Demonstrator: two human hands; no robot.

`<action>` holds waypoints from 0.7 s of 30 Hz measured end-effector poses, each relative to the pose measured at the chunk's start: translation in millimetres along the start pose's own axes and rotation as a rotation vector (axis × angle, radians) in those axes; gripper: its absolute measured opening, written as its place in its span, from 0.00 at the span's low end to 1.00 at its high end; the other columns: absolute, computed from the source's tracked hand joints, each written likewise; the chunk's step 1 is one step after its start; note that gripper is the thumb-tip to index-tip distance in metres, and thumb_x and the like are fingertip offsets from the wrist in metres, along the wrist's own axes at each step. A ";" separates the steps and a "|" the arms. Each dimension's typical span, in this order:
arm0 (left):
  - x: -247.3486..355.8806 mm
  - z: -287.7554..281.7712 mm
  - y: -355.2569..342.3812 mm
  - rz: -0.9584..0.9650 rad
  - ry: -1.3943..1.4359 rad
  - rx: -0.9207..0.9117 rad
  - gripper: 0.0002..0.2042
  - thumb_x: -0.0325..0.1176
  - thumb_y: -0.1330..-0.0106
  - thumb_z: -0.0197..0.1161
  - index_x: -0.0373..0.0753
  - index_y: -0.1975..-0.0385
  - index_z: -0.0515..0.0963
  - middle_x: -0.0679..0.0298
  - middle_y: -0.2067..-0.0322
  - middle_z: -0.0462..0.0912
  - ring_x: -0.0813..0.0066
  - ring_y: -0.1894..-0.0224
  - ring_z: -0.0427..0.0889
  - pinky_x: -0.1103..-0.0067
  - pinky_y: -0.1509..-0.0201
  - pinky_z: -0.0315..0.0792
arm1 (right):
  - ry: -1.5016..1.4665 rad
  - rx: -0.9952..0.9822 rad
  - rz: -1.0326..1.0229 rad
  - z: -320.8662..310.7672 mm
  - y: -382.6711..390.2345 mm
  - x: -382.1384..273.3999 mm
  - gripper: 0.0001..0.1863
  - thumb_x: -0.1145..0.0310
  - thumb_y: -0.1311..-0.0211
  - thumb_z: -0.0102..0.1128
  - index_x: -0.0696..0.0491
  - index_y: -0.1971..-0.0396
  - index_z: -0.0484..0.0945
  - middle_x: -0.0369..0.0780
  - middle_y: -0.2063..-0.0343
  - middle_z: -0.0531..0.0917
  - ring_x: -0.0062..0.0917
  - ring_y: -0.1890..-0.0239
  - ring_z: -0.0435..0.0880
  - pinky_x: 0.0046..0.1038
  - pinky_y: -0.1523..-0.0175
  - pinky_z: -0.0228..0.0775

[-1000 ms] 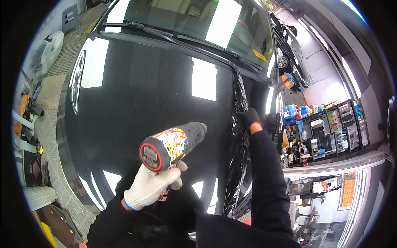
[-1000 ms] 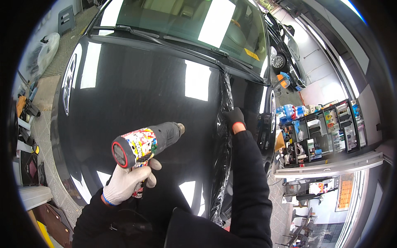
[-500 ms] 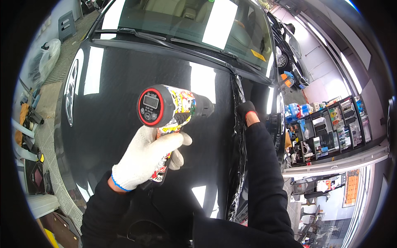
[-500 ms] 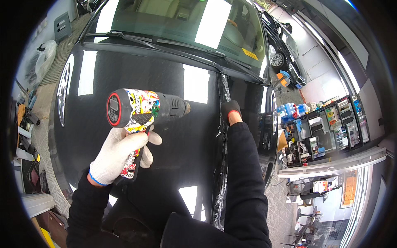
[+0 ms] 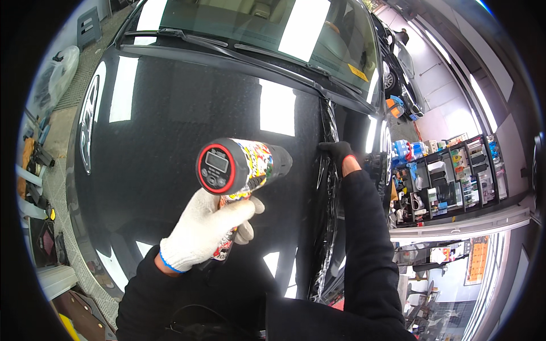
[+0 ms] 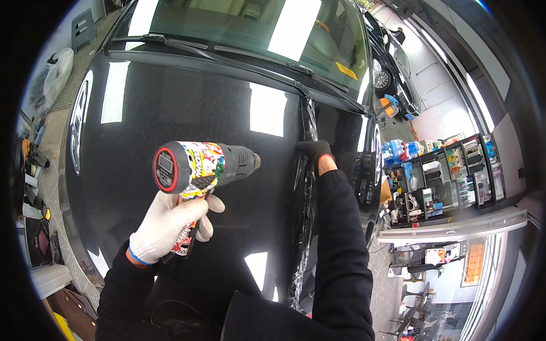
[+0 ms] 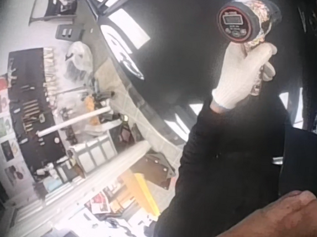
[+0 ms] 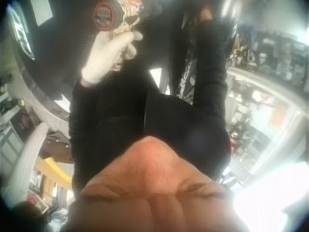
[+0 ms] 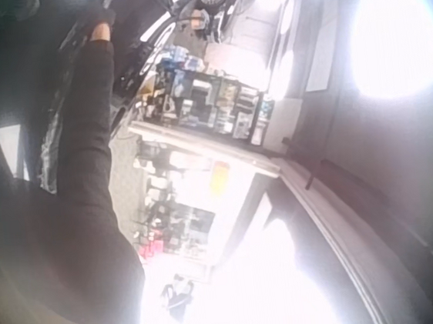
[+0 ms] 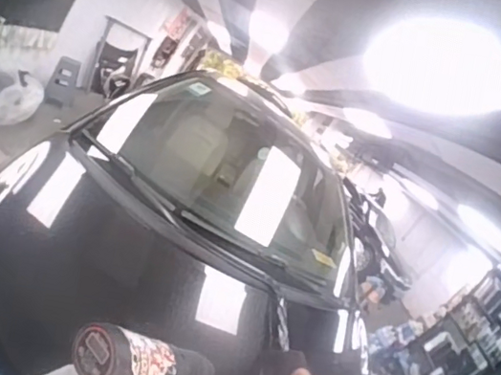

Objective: The person applies a black protective film to the hood of a black car using a heat gun and a squeegee. They heat the film and smooth it onto the surface, then briefly remove gloves and walk away before returning to continue smoothing the film.

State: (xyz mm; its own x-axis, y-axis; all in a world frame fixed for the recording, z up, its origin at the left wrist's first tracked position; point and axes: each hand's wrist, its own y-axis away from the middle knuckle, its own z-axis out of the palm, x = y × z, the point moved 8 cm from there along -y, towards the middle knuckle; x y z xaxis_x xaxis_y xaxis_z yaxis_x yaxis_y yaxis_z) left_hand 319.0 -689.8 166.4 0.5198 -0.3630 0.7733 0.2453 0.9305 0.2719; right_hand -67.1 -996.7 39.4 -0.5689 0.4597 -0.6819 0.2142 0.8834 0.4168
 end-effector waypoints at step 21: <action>-20.5 -2.6 -14.3 -0.044 -0.056 0.022 0.11 0.24 0.31 0.59 0.25 0.52 0.78 0.58 0.69 0.85 0.76 0.75 0.83 0.76 0.70 0.78 | -0.370 -0.102 0.107 28.2 56.5 -21.1 0.22 0.50 0.28 0.67 0.56 0.70 0.83 0.39 0.79 0.82 0.29 0.81 0.80 0.32 0.74 0.72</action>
State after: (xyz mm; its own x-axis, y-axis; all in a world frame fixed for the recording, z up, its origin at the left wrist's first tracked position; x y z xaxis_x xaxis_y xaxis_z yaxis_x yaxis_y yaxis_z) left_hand 307.0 -695.8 145.1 0.4621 -0.4011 0.7909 0.2489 0.9147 0.3184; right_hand -20.6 -953.9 60.4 -0.2196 0.5665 -0.7942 0.1660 0.8239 0.5418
